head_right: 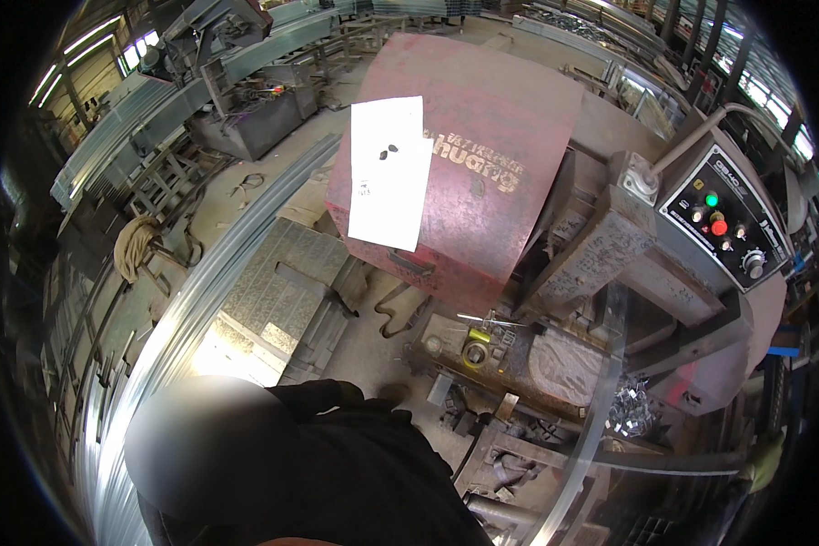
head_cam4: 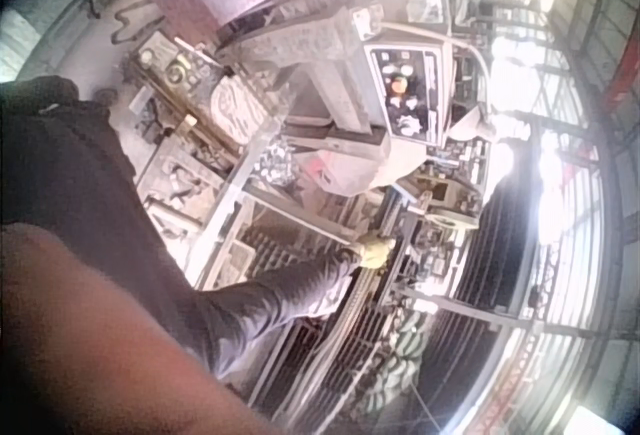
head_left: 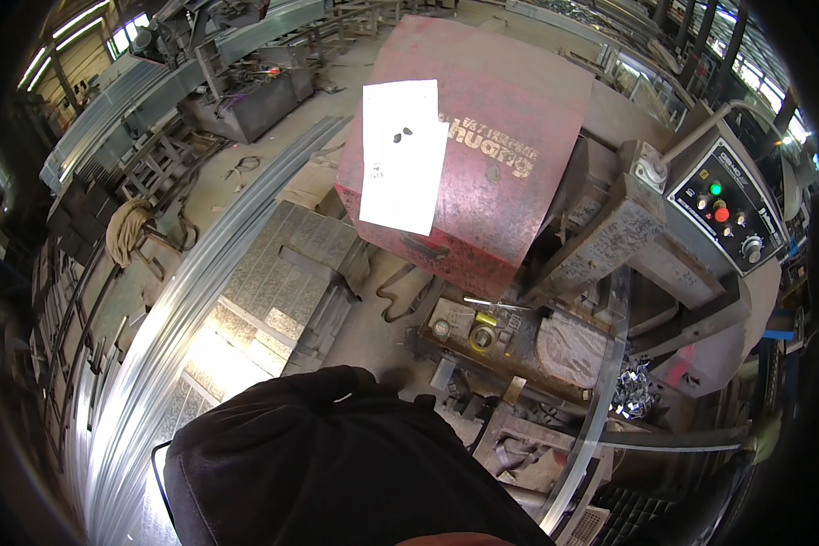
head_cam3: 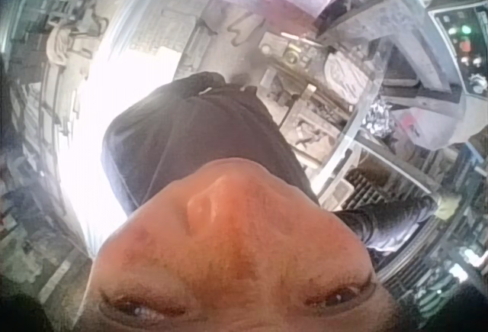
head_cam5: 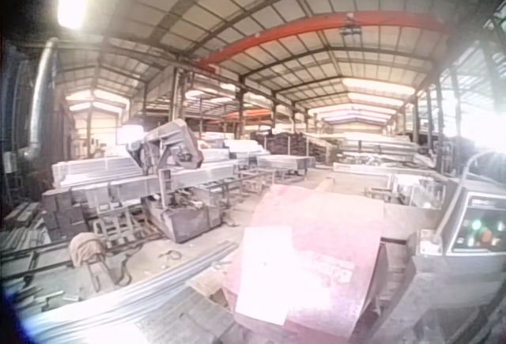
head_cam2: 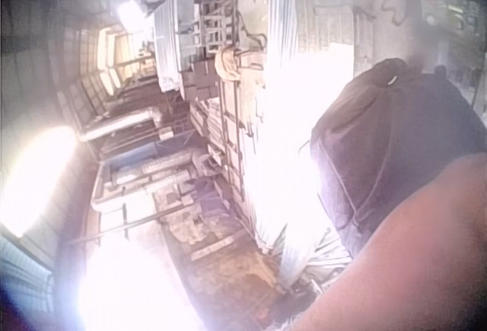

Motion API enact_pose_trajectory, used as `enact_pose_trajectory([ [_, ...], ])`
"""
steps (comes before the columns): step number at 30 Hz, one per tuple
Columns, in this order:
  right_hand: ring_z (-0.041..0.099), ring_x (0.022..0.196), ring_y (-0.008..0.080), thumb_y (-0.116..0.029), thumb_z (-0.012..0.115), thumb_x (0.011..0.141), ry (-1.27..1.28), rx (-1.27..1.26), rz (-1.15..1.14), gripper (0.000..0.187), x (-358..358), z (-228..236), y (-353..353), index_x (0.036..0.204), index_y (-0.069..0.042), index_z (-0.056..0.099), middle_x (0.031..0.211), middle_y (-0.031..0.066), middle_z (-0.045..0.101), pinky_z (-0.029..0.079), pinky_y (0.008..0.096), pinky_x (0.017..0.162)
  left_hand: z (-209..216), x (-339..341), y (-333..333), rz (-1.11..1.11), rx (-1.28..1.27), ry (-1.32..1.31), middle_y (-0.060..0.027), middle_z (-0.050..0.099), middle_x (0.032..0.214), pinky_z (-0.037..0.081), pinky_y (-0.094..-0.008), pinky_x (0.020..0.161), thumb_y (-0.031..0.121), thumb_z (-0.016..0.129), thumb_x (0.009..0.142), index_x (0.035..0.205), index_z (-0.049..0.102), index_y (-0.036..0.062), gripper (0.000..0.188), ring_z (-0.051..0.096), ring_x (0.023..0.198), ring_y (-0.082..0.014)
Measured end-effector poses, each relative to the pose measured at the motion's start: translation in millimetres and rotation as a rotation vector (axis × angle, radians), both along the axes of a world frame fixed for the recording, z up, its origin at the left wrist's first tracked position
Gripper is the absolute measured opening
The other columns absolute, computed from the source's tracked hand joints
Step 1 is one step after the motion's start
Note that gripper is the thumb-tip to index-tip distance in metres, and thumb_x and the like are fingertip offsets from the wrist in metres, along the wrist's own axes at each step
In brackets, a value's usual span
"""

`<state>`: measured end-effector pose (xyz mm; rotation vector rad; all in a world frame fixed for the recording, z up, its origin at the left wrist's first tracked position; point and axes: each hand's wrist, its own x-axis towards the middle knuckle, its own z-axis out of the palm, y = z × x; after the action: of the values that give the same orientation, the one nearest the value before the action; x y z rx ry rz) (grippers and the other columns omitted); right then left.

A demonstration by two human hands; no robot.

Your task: The person measures a metal frame with a tape measure, then picks up and places a metal bar on a cutting machine. The person also handles a paper document on a red machine.

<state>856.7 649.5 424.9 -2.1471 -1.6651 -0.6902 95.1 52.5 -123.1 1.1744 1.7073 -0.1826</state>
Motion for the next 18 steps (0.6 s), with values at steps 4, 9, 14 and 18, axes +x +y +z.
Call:
enact_pose_trajectory([
  [4, 0.067, 0.111, 0.0415, -0.045, 0.039, 0.104, 0.042, -0.049, 0.02, 0.05, 2.7, -0.2, 2.1, 0.133, -0.012, 0.062, 0.116, 0.0173, 0.074, 0.05, 0.0507, 0.093, 2.0, 0.0, 0.7, 0.01, -0.006, -0.003, -0.0159, 0.076, 0.112, 0.051, -0.0464, 0.093, 0.05, 0.051, 0.097, 0.111, 0.079, 0.0068, 0.054, 0.071, 0.106, -0.0336],
  [9, 0.065, 0.113, 0.0434, -0.049, 0.037, 0.104, -0.023, -0.019, -0.011, 0.056, -4.2, 4.2, -8.5, 0.13, -0.009, 0.065, 0.119, 0.0202, 0.072, 0.049, 0.051, 0.096, 7.8, 0.0, 1.9, -0.025, 0.01, -0.025, -0.0163, 0.076, 0.112, 0.052, -0.046, 0.093, 0.05, 0.051, 0.097, 0.111, 0.079, 0.0067, 0.053, 0.071, 0.105, -0.0335],
  [14, 0.069, 0.105, 0.0397, -0.047, 0.047, 0.102, 0.016, 0.038, -0.137, 0.051, -27.3, 1.0, -17.3, 0.123, -0.008, 0.071, 0.115, 0.0163, 0.074, 0.054, 0.0472, 0.086, 8.5, -2.8, 0.5, -0.054, -0.005, -0.005, -0.0162, 0.076, 0.113, 0.052, -0.0452, 0.094, 0.051, 0.052, 0.097, 0.112, 0.078, 0.0072, 0.053, 0.072, 0.103, -0.0334],
  [18, 0.073, 0.099, 0.0365, -0.042, 0.053, 0.099, -0.15, 0.173, -0.149, 0.04, -47.5, 0.9, -26.5, 0.116, -0.012, 0.074, 0.11, 0.0135, 0.076, 0.058, 0.0473, 0.078, -11.9, -7.5, -9.8, -0.059, 0.007, -0.071, -0.0162, 0.075, 0.117, 0.052, -0.044, 0.096, 0.053, 0.053, 0.097, 0.115, 0.078, 0.009, 0.053, 0.07, 0.108, -0.0336],
])
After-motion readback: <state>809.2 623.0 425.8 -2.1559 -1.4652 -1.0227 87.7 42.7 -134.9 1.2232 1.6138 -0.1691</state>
